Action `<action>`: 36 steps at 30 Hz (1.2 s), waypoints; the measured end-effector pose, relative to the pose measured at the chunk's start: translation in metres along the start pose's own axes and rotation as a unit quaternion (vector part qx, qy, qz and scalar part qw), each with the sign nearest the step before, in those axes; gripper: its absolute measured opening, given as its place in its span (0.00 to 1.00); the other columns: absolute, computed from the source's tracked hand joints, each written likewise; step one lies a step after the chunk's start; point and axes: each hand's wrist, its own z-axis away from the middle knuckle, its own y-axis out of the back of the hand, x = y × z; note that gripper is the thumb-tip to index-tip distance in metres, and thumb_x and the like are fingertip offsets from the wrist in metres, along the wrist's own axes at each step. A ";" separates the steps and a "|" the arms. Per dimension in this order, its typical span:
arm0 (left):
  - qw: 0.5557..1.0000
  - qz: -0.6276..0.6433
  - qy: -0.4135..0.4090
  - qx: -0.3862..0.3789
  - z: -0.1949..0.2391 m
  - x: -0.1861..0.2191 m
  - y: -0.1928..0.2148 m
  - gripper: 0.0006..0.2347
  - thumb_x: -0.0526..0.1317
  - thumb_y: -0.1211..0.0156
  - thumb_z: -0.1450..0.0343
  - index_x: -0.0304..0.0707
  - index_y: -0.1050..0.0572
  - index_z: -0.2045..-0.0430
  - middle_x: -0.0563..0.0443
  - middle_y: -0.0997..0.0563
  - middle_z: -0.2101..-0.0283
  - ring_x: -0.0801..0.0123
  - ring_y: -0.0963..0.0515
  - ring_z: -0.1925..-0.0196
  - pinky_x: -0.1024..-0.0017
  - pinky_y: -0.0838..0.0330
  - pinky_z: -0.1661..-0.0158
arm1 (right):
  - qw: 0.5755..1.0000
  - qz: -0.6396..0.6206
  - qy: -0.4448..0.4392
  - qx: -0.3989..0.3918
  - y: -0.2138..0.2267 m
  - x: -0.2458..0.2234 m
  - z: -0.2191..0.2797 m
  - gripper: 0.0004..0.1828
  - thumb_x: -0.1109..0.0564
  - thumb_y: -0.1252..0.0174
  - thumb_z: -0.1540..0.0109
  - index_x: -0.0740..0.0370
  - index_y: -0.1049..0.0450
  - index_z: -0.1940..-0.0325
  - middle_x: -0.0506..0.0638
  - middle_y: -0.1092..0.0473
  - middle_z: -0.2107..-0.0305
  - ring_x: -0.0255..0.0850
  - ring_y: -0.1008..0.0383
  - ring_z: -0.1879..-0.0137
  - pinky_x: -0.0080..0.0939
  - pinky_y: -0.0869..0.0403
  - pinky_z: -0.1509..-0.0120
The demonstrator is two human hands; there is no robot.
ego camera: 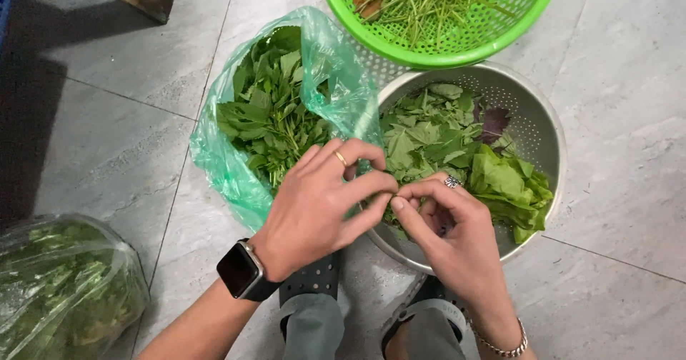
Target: The person sits on the floor and sorts leafy green vegetables by hand. They pick up stems from a plastic bag, remove the leaves, and place them into a metal colander while discarding the stems into a green basket.
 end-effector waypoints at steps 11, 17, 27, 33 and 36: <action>0.939 0.244 0.237 -0.048 -0.082 -0.031 -0.017 0.08 0.46 0.25 0.19 0.54 0.07 0.48 0.56 0.02 0.48 0.77 0.15 0.58 0.74 0.20 0.56 | 0.997 0.011 -0.048 0.056 0.034 0.019 -0.012 0.10 0.52 0.21 0.28 0.53 0.02 0.43 0.39 0.32 0.82 0.28 0.45 0.75 0.34 0.42 0.69; 0.964 0.125 0.226 -0.065 -0.199 -0.084 -0.028 0.08 0.46 0.21 0.21 0.54 0.04 0.49 0.54 0.00 0.46 0.69 0.01 0.47 0.65 0.06 0.39 | 0.990 0.126 -0.031 0.063 0.078 0.030 -0.041 0.38 0.49 0.25 0.28 0.51 0.20 0.12 0.35 0.08 0.54 0.27 0.33 0.73 0.35 0.24 0.61; 0.932 0.139 0.333 0.010 -0.214 -0.110 -0.011 0.04 0.39 0.24 0.16 0.46 0.09 0.50 0.53 0.01 0.55 0.75 0.01 0.60 0.77 0.01 0.55 | 0.978 0.208 -0.005 -0.028 0.105 0.001 -0.057 0.19 0.42 0.25 0.29 0.39 0.04 0.35 0.32 0.06 0.56 0.28 0.24 0.71 0.35 0.21 0.54; 0.939 0.172 0.297 0.028 -0.121 -0.110 0.062 0.18 0.50 0.39 0.10 0.39 0.09 0.60 0.52 0.05 0.71 0.77 0.09 0.73 0.76 0.13 0.64 | 0.943 0.302 0.050 -0.133 0.110 -0.042 -0.049 0.13 0.41 0.26 0.28 0.38 0.05 0.42 0.40 0.12 0.73 0.35 0.19 0.72 0.42 0.22 0.54; 0.942 0.098 0.318 -0.046 -0.067 -0.103 0.092 0.19 0.52 0.40 0.08 0.47 0.09 0.64 0.57 0.05 0.70 0.79 0.10 0.72 0.75 0.18 0.66 | 0.904 0.364 0.042 -0.219 0.084 -0.069 -0.049 0.15 0.36 0.28 0.29 0.30 0.04 0.41 0.28 0.03 0.57 0.35 0.09 0.67 0.47 0.18 0.54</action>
